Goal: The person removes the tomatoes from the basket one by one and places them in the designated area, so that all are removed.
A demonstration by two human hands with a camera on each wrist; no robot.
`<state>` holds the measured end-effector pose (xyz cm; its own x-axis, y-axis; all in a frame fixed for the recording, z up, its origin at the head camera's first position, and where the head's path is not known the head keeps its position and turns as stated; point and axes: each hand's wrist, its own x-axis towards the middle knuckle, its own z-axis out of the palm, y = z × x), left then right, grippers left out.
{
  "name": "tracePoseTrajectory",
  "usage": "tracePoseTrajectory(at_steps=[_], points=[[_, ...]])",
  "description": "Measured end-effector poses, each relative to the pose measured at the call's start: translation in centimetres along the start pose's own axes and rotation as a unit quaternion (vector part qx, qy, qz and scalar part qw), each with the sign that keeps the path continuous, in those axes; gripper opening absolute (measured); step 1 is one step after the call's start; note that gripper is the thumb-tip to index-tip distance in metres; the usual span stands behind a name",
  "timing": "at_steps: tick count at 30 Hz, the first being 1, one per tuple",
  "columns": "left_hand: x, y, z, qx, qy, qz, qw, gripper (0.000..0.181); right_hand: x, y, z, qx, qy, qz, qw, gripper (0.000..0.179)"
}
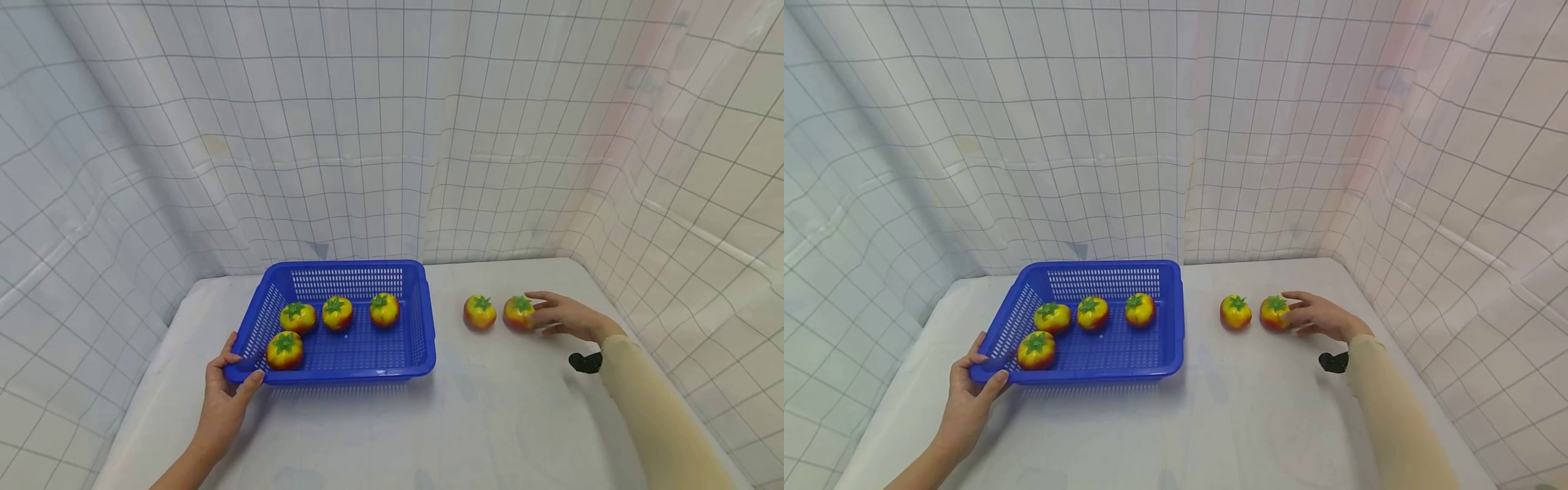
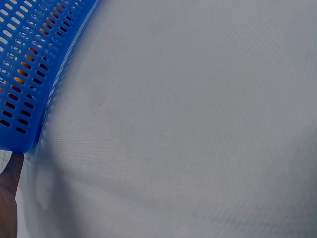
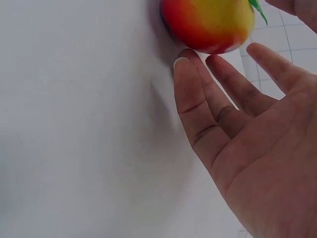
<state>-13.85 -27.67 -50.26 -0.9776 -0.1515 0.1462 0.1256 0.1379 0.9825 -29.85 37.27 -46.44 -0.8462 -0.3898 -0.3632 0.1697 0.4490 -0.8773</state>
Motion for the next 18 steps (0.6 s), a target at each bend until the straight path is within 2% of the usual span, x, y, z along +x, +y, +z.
tracePoseTrajectory(at_steps=[10,18], points=[[0.0,0.1,-0.1,-0.008,-0.005,0.005,0.9999,0.042,-1.1,-0.2,-1.1,0.000,0.021,-0.015,0.9997,0.073],[-0.1,0.1,0.0,-0.010,-0.005,0.001,0.9999,0.043,-1.4,-0.7,-1.7,-0.024,0.061,-0.040,0.9971,0.071]])
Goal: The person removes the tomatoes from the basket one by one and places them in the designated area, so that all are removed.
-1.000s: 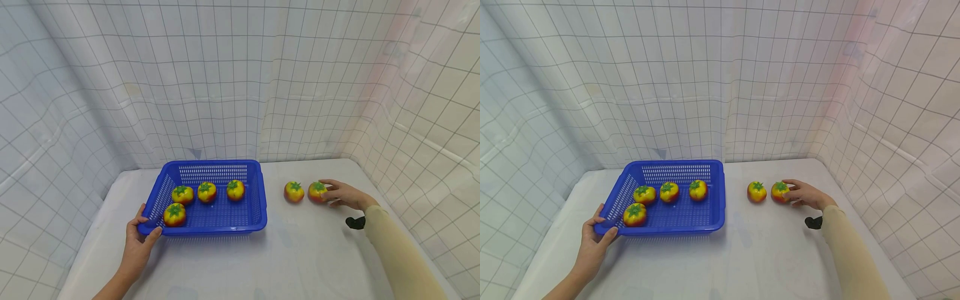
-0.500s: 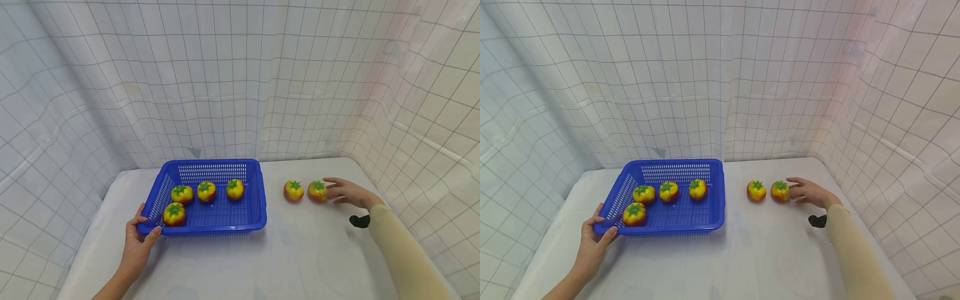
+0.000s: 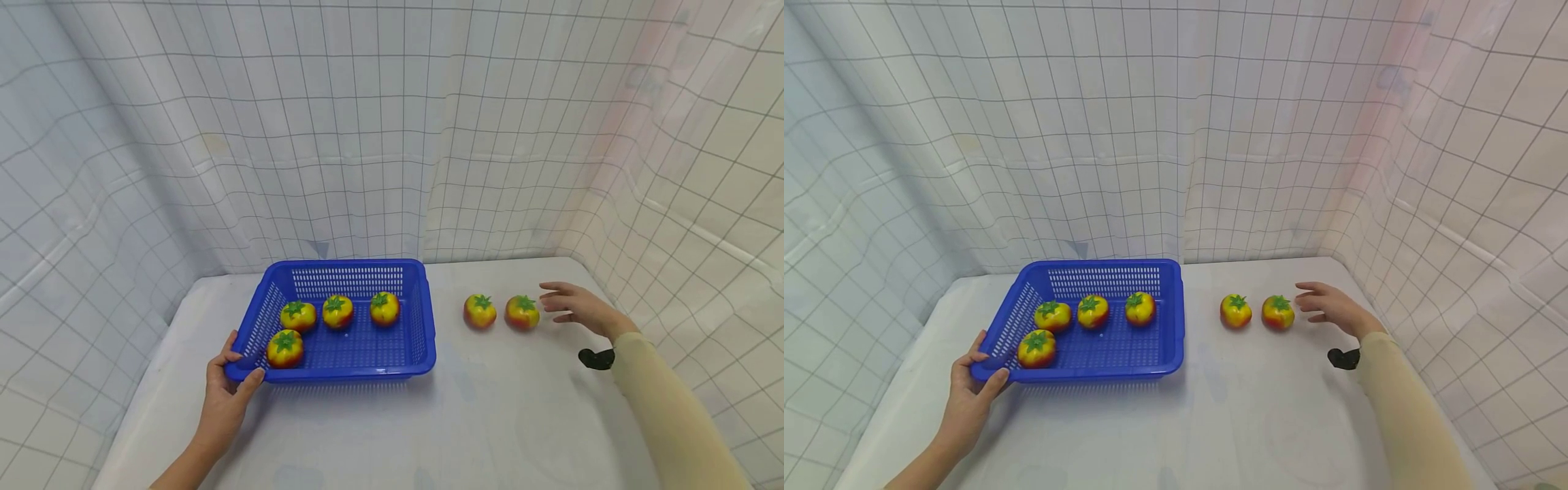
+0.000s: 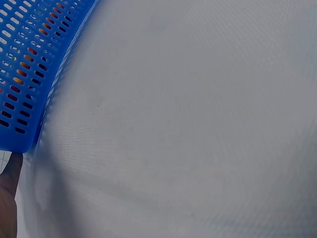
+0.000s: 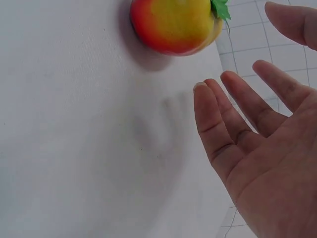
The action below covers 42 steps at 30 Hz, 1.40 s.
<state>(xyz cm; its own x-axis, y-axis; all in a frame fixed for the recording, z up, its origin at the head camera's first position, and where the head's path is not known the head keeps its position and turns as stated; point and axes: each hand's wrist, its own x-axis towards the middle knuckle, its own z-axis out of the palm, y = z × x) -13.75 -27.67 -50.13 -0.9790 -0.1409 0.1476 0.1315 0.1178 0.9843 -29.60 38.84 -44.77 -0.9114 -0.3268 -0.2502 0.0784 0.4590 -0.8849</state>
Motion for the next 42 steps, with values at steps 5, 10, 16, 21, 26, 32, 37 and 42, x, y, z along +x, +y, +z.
tracePoseTrajectory(at_steps=[5,10,16,21,26,32,37,42], points=[[0.0,-0.1,0.0,-0.003,0.001,0.000,1.0000,0.043,0.1,-0.6,0.2,-0.021,0.029,-0.018,0.9992,0.067],[0.0,-0.1,0.0,-0.004,0.003,-0.003,1.0000,0.043,0.2,-1.7,0.6,-0.027,0.049,-0.031,0.9980,0.066],[0.1,-0.1,0.0,-0.004,0.005,-0.006,1.0000,0.044,0.5,-3.0,1.3,-0.027,0.056,-0.051,0.9967,0.063],[0.1,0.0,0.1,-0.006,0.006,-0.007,0.9999,0.043,1.0,-3.9,2.3,-0.031,0.057,-0.066,0.9957,0.062],[0.1,0.0,0.1,-0.004,0.007,-0.009,0.9999,0.043,1.2,-5.1,3.6,-0.036,0.052,-0.078,0.9949,0.061],[0.1,0.0,0.1,-0.008,0.008,-0.014,0.9998,0.042,1.6,-6.6,5.3,-0.031,0.034,-0.100,0.9939,0.060],[0.1,0.2,0.2,-0.005,0.011,-0.017,0.9998,0.041,2.0,-8.0,7.0,-0.017,0.017,-0.124,0.9921,0.057],[0.1,0.3,0.3,-0.003,0.012,-0.020,0.9997,0.041,2.3,-9.4,8.6,-0.039,0.010,-0.117,0.9923,0.057]])
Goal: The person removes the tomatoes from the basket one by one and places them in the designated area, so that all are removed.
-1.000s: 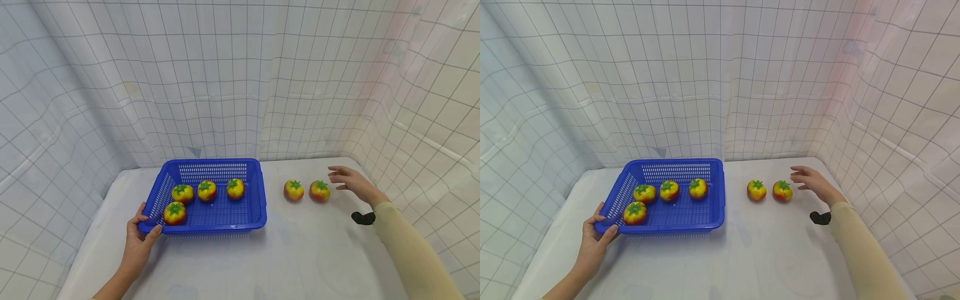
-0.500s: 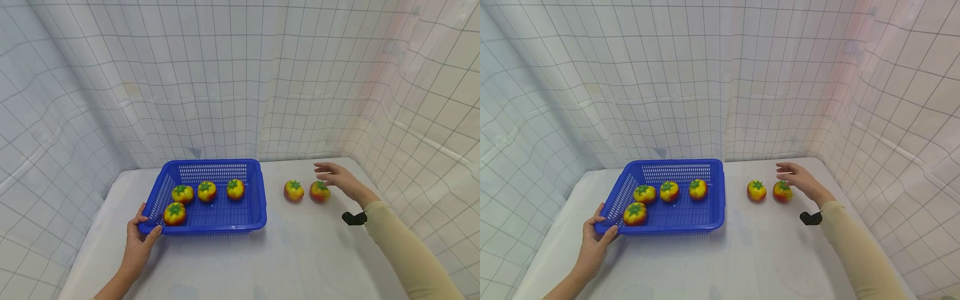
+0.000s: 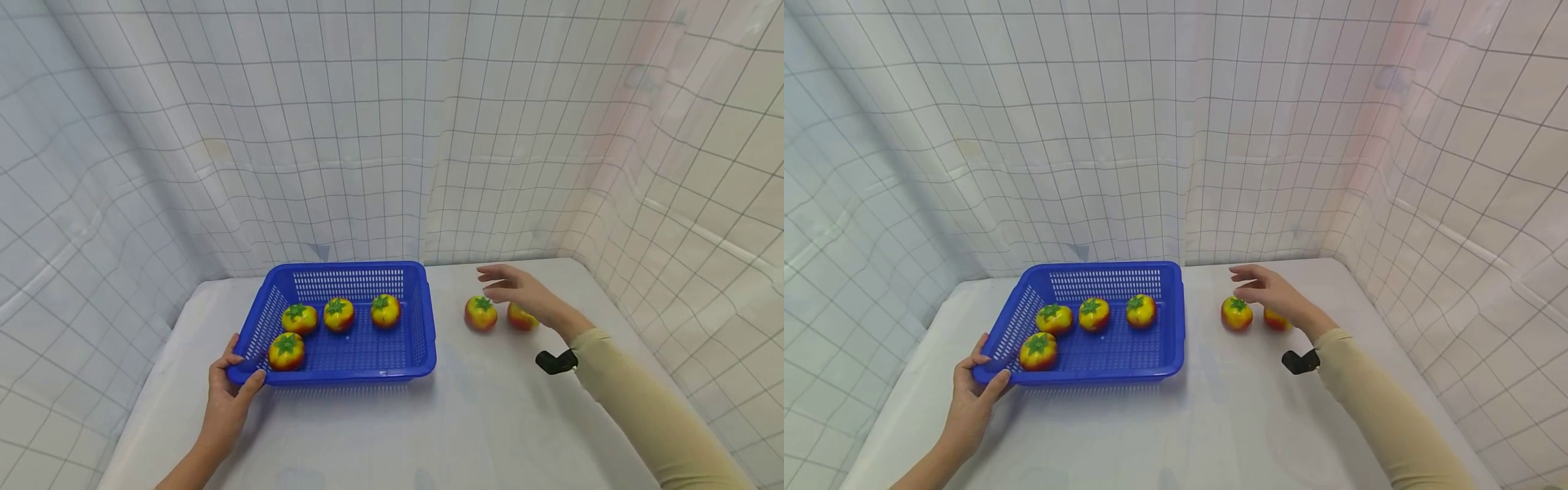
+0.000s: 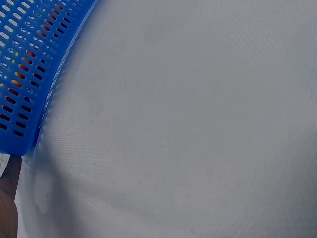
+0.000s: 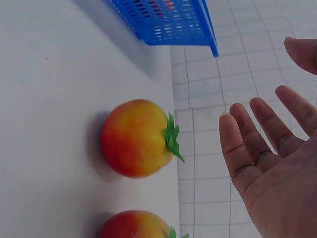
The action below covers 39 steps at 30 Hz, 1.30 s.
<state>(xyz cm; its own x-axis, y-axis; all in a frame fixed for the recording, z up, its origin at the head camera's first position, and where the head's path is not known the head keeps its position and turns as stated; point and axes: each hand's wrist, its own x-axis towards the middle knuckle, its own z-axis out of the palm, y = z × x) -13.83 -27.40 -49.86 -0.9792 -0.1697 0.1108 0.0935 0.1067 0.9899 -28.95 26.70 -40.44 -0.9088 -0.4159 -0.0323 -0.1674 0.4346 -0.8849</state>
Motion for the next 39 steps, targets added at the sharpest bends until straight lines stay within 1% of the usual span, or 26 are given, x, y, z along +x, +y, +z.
tracePoseTrajectory(at_steps=[3,8,10,18,21,25,30,33,39], points=[[0.0,0.0,0.0,0.001,0.000,0.001,1.0000,0.042,0.2,-0.8,0.9,-0.018,-0.007,-0.002,0.9998,0.057],[-0.1,0.0,0.0,-0.002,-0.003,0.004,1.0000,0.042,0.7,-2.1,2.3,-0.029,-0.026,-0.033,0.9987,0.059],[0.0,0.0,0.0,-0.002,-0.003,0.005,1.0000,0.042,0.9,-2.6,2.8,-0.031,-0.034,-0.037,0.9983,0.060],[-0.1,0.0,0.0,0.001,-0.002,0.009,1.0000,0.043,1.7,-5.2,5.2,-0.029,-0.067,-0.022,0.9971,0.063],[-0.1,0.0,0.0,0.000,-0.003,0.009,1.0000,0.043,2.3,-6.1,6.0,-0.037,-0.083,-0.041,0.9950,0.064],[-0.1,0.0,0.0,-0.002,-0.004,0.010,0.9999,0.042,3.4,-7.2,7.3,-0.038,-0.111,-0.079,0.9899,0.064],[-0.2,0.0,0.0,-0.005,-0.006,0.014,0.9999,0.042,4.7,-8.5,8.9,-0.036,-0.143,-0.096,0.9844,0.067],[-0.2,0.0,0.0,-0.007,-0.006,0.015,0.9998,0.041,5.5,-9.1,10.0,-0.039,-0.161,-0.096,0.9815,0.070],[-0.1,-0.1,0.0,-0.002,-0.004,0.014,0.9999,0.041,6.8,-10.0,11.9,-0.044,-0.179,-0.084,0.9792,0.068]])
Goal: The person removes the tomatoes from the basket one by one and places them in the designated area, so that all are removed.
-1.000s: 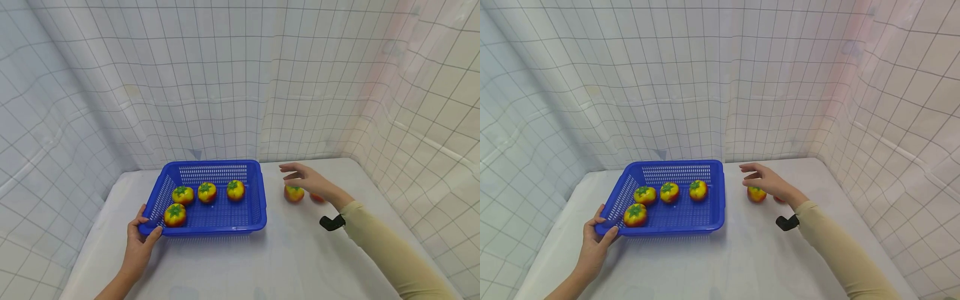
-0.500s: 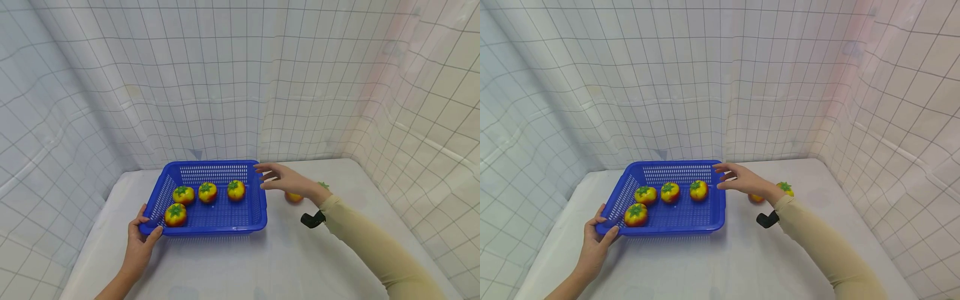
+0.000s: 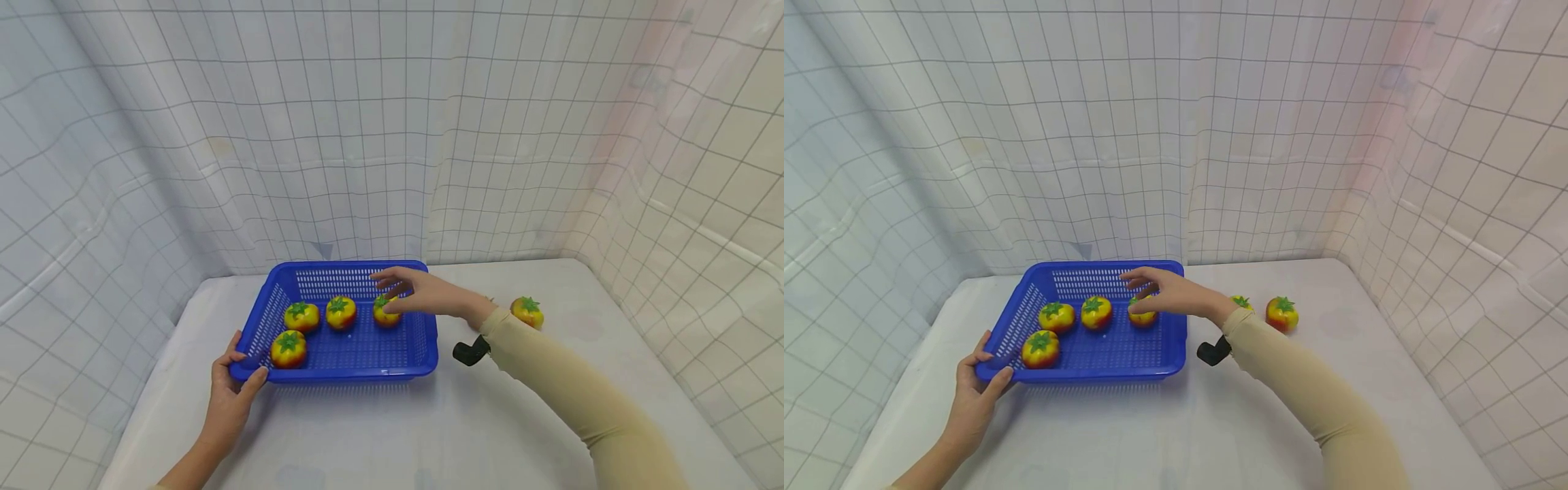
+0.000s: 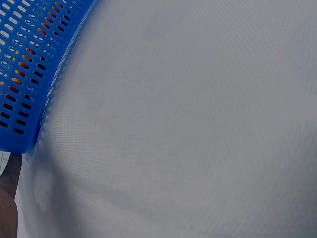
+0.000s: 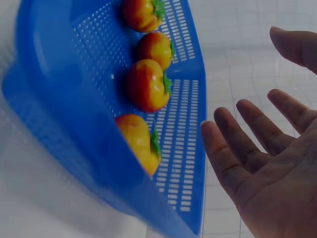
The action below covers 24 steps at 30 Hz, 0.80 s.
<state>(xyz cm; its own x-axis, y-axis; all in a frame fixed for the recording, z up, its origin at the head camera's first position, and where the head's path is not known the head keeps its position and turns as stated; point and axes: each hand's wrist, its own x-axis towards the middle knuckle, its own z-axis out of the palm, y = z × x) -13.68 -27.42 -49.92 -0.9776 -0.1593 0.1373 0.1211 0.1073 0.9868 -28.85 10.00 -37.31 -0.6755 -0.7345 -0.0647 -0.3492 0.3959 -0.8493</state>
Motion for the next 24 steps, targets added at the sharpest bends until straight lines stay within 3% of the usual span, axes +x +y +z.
tracePoseTrajectory(at_steps=[11,19,24], points=[[-0.1,0.0,0.0,0.009,0.003,-0.002,1.0000,0.042,3.3,-0.7,2.7,-0.008,-0.025,0.003,0.9996,0.057],[0.1,0.0,0.0,0.008,0.002,-0.003,1.0000,0.042,5.3,-1.4,4.2,-0.032,-0.076,0.006,0.9966,0.060],[0.1,-0.1,0.0,0.001,0.000,0.000,1.0000,0.042,6.4,-1.7,5.0,0.017,-0.125,0.029,0.9916,0.060]])
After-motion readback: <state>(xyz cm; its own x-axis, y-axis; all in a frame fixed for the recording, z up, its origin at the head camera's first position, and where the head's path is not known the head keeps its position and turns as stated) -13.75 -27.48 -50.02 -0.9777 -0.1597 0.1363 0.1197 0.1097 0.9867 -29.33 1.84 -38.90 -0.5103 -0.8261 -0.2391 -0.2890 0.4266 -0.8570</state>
